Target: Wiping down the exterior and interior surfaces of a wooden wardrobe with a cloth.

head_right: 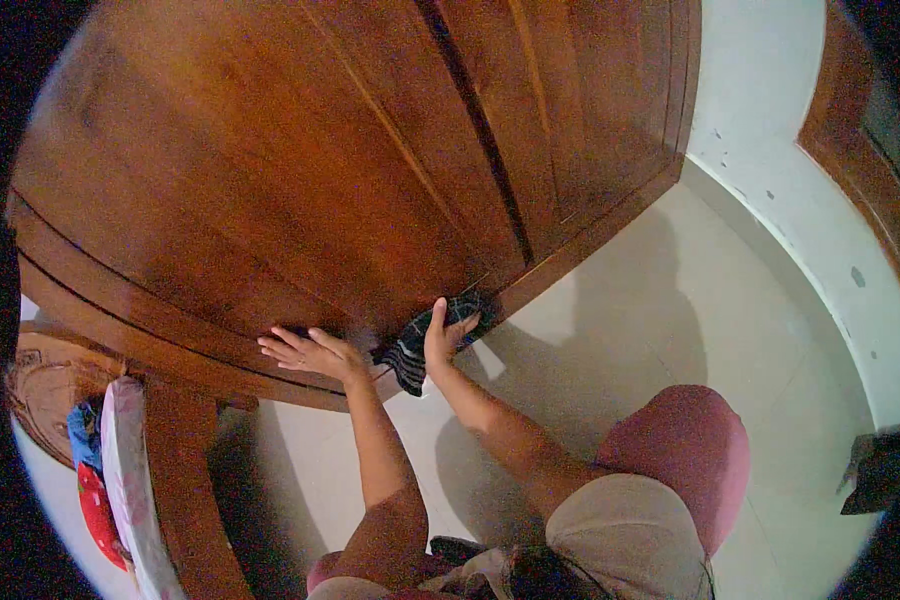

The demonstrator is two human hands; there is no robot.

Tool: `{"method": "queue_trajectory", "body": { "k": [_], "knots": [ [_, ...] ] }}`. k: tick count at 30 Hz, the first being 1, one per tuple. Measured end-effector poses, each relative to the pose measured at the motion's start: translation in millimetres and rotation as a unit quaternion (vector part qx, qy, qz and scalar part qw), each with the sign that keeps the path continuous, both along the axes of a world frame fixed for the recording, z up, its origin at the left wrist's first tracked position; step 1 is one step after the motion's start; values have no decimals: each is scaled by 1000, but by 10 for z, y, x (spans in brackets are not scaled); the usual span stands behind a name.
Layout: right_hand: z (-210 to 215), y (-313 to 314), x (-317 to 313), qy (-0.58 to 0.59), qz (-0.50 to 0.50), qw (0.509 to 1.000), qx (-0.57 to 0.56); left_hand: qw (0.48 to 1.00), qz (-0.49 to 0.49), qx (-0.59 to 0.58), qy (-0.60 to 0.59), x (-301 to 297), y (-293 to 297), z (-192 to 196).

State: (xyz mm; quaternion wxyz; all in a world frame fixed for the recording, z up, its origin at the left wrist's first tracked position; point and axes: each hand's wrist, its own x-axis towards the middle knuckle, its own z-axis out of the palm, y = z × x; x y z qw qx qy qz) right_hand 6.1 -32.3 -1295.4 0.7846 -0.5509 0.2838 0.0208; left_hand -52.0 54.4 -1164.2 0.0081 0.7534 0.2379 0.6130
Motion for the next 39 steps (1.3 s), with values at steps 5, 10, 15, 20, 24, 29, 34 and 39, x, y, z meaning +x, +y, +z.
{"method": "queue_trajectory", "body": {
  "k": [5, 10, 15, 20, 24, 29, 34, 39],
  "knots": [
    [102, 206, -294, -10, 47, 998, 30, 998, -10, 28, -61, -120, 82, 298],
    [235, 229, -506, -93, 90, 991, -28, 995, -33, 8, -90, -176, 147, 401],
    [913, -64, -126, -282, -16, 951, -124, 996, -24, 1, -81, -324, 242, 482],
    [1830, -282, 213, -490, -43, 814, -308, 996, -42, -21, -73, -209, 46, 551],
    [2856, -704, 539, -655, -125, 643, -377, 990, -118, -43, -56, -19, -272, 690],
    [3377, -1058, 750, -672, -143, 638, -348, 984, -146, -53, -82, -6, -407, 847],
    [2701, -978, 721, -603, -143, 691, -372, 984, -131, -48, -112, 138, -500, 852],
    [1708, -746, 567, -516, -143, 760, -368, 986, -125, -38, -102, 44, -483, 819]
  ]
}}
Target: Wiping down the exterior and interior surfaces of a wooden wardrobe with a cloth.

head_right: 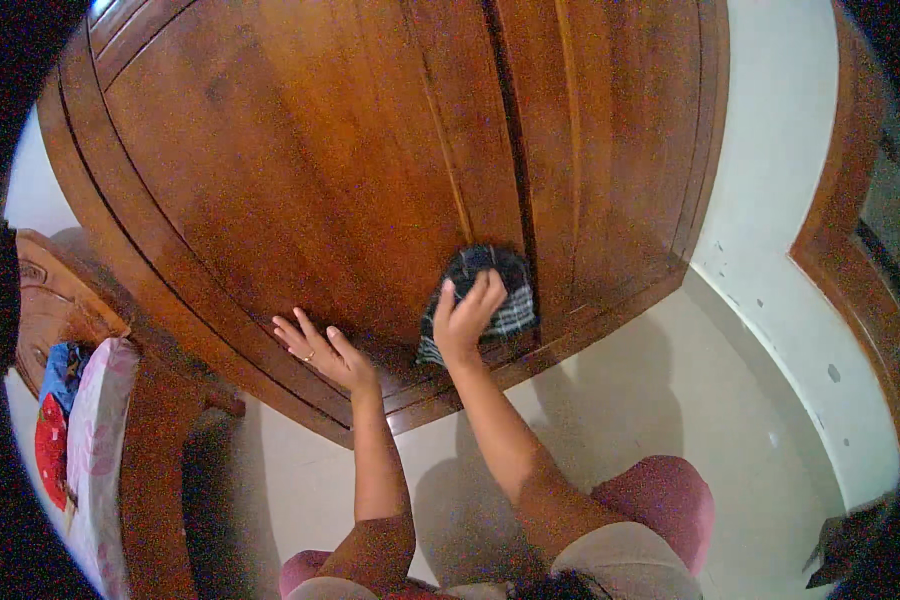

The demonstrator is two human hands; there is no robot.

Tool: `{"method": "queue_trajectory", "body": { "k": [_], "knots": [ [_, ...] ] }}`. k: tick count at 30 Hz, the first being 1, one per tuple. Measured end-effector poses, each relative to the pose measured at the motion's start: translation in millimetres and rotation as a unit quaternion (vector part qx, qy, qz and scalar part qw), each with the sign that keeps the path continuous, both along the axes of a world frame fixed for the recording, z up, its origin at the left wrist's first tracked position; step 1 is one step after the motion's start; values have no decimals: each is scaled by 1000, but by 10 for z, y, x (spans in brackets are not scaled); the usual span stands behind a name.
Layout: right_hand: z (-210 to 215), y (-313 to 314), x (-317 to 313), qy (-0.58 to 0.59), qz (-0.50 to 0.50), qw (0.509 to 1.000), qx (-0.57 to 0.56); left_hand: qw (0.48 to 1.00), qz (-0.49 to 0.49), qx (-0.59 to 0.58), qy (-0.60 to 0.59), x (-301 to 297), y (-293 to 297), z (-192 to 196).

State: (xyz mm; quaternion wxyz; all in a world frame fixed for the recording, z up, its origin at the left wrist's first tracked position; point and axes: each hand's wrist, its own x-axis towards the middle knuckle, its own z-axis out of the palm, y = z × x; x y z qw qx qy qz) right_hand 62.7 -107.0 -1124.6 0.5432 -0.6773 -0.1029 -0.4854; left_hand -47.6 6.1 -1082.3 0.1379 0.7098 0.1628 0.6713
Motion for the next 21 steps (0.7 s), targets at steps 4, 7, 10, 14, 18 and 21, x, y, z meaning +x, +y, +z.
{"method": "queue_trajectory", "body": {
  "k": [4, 7, 10, 14, 18, 21],
  "knots": [
    [-822, 57, -88, 106, -22, 993, 36, 1000, -14, 13, 3, 1, 6, -25],
    [-1328, 41, -193, 214, 9, 975, 60, 1000, -19, 17, 5, -18, 21, -22],
    [-1615, -16, -292, 273, 19, 961, 38, 999, -24, 19, 7, -21, 37, -21],
    [-1424, 45, -289, 297, 16, 951, 85, 1000, -28, 12, 8, -29, 69, -55],
    [-655, 67, -217, 152, 18, 988, 36, 999, -19, 31, 10, -77, 211, -148],
    [-341, 34, -85, 74, 31, 996, 30, 999, -14, 36, 15, -99, 283, -164]
  ]
}}
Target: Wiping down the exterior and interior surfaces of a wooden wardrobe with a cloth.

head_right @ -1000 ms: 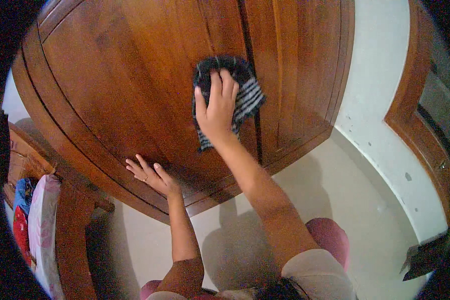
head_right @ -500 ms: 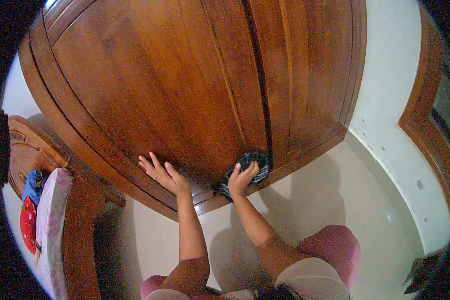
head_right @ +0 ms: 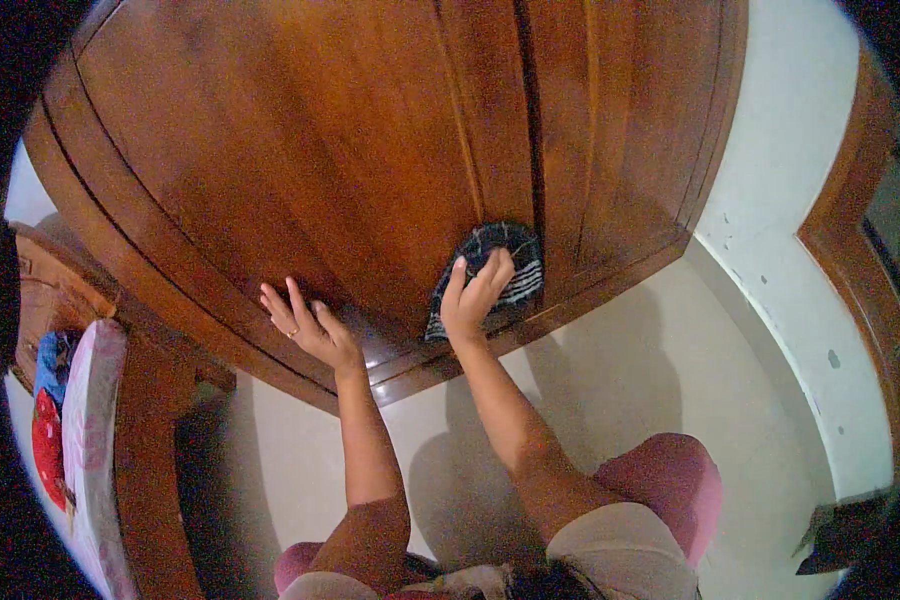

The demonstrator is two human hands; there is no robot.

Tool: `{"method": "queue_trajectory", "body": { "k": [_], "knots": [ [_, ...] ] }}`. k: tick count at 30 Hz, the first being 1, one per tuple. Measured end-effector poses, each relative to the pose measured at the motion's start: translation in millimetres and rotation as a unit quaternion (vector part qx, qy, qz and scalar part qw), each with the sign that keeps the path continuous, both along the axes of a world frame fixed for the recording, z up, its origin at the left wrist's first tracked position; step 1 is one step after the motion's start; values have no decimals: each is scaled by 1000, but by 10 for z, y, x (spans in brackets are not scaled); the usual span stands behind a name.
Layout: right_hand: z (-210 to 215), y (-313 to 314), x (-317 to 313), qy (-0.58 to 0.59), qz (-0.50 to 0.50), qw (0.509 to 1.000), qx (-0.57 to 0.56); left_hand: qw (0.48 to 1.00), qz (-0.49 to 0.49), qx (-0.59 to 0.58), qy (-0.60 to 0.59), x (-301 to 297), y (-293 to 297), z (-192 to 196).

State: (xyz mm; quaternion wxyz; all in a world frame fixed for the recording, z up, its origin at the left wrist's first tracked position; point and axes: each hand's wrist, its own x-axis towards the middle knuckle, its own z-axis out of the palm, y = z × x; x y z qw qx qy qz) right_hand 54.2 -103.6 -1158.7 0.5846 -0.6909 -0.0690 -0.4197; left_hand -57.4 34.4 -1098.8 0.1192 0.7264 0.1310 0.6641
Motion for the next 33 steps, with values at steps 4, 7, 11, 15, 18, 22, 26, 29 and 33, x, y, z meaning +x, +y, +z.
{"method": "queue_trajectory", "body": {
  "k": [4, 7, 11, 15, 18, 22, 26, 29, 33],
  "knots": [
    [-555, 9, -12, 28, -38, 999, -23, 998, 69, 10, -10, -147, 178, 118],
    [-1185, 19, -132, 130, -15, 991, 2, 991, 89, -41, -94, -274, 454, 167],
    [-1686, 31, -423, 143, 39, 977, -152, 984, 146, -75, -66, -479, 811, 32],
    [-1760, 203, -788, 99, 115, 951, -271, 987, 124, -76, -67, -601, 959, -121],
    [-1728, 324, -940, 102, 127, 939, -302, 985, 114, -88, -95, -602, 1010, -127],
    [-1652, 512, -1141, 21, 165, 911, -377, 964, -10, -182, -192, -715, 1238, -248],
    [-1679, 737, -1303, 54, 170, 899, -400, 866, -206, -366, -271, -786, 1402, -404],
    [-1673, 857, -1387, 25, 189, 896, -401, 821, -260, -406, -306, -826, 1396, -403],
    [-1628, 1036, -1456, -13, 197, 879, -433, 833, -276, -393, -275, -841, 1396, -395]
  ]
}}
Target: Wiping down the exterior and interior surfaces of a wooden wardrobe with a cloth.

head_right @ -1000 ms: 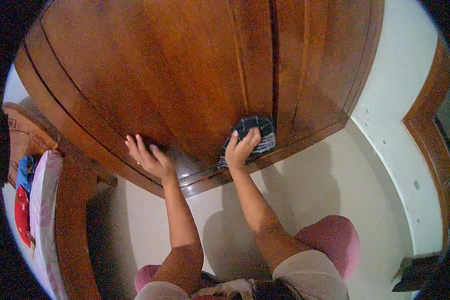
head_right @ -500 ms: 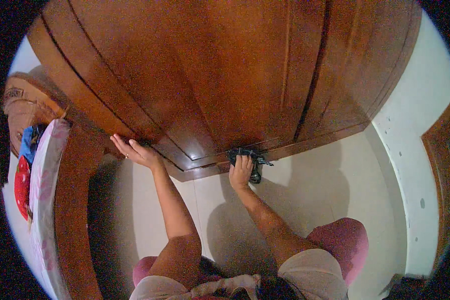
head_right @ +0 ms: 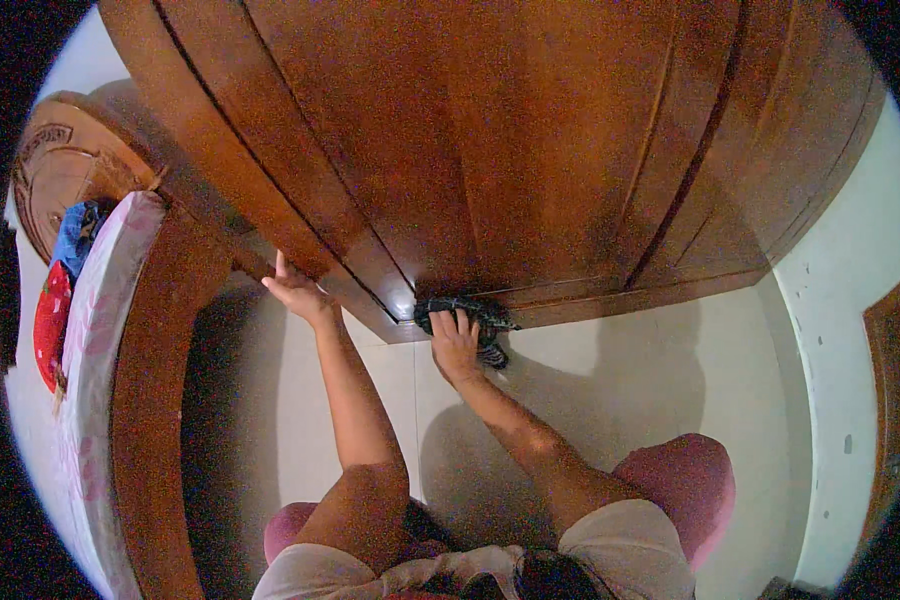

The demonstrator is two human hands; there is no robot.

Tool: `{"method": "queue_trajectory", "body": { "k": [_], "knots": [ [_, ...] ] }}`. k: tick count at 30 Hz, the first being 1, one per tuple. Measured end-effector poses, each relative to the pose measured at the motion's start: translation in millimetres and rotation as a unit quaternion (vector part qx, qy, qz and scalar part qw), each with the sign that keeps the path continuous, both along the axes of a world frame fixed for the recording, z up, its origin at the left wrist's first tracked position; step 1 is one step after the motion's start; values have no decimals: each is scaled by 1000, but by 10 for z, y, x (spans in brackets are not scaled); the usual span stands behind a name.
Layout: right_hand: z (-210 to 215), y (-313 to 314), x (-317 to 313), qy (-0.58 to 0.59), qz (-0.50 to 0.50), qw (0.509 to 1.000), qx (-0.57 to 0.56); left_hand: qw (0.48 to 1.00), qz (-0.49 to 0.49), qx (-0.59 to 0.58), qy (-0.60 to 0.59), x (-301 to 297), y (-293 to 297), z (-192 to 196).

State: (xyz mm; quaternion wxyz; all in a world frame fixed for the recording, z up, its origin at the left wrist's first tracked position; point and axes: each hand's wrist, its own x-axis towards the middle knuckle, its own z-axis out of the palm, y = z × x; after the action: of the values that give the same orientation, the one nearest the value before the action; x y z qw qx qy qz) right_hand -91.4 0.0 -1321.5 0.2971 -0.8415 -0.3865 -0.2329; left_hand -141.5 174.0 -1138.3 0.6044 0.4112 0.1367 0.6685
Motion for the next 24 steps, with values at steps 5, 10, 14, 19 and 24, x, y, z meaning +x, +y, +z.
{"method": "queue_trajectory", "body": {
  "k": [5, 10, 14, 19, 24],
  "knots": [
    [221, 94, -146, 105, 15, 992, 61, 1000, -3, -23, 0, -52, 24, -16],
    [696, 221, -187, 52, 47, 988, 141, 999, -30, -34, -29, -71, -4, 8],
    [1443, 525, -146, -86, 72, 975, 189, 998, -50, -17, -37, -58, 22, -25],
    [1571, 868, -154, -176, 92, 975, 100, 998, -37, -30, -42, -7, -6, -28],
    [695, 765, -262, -123, 99, 987, 36, 993, -44, -66, -86, -40, -4, 11]
  ]
}}
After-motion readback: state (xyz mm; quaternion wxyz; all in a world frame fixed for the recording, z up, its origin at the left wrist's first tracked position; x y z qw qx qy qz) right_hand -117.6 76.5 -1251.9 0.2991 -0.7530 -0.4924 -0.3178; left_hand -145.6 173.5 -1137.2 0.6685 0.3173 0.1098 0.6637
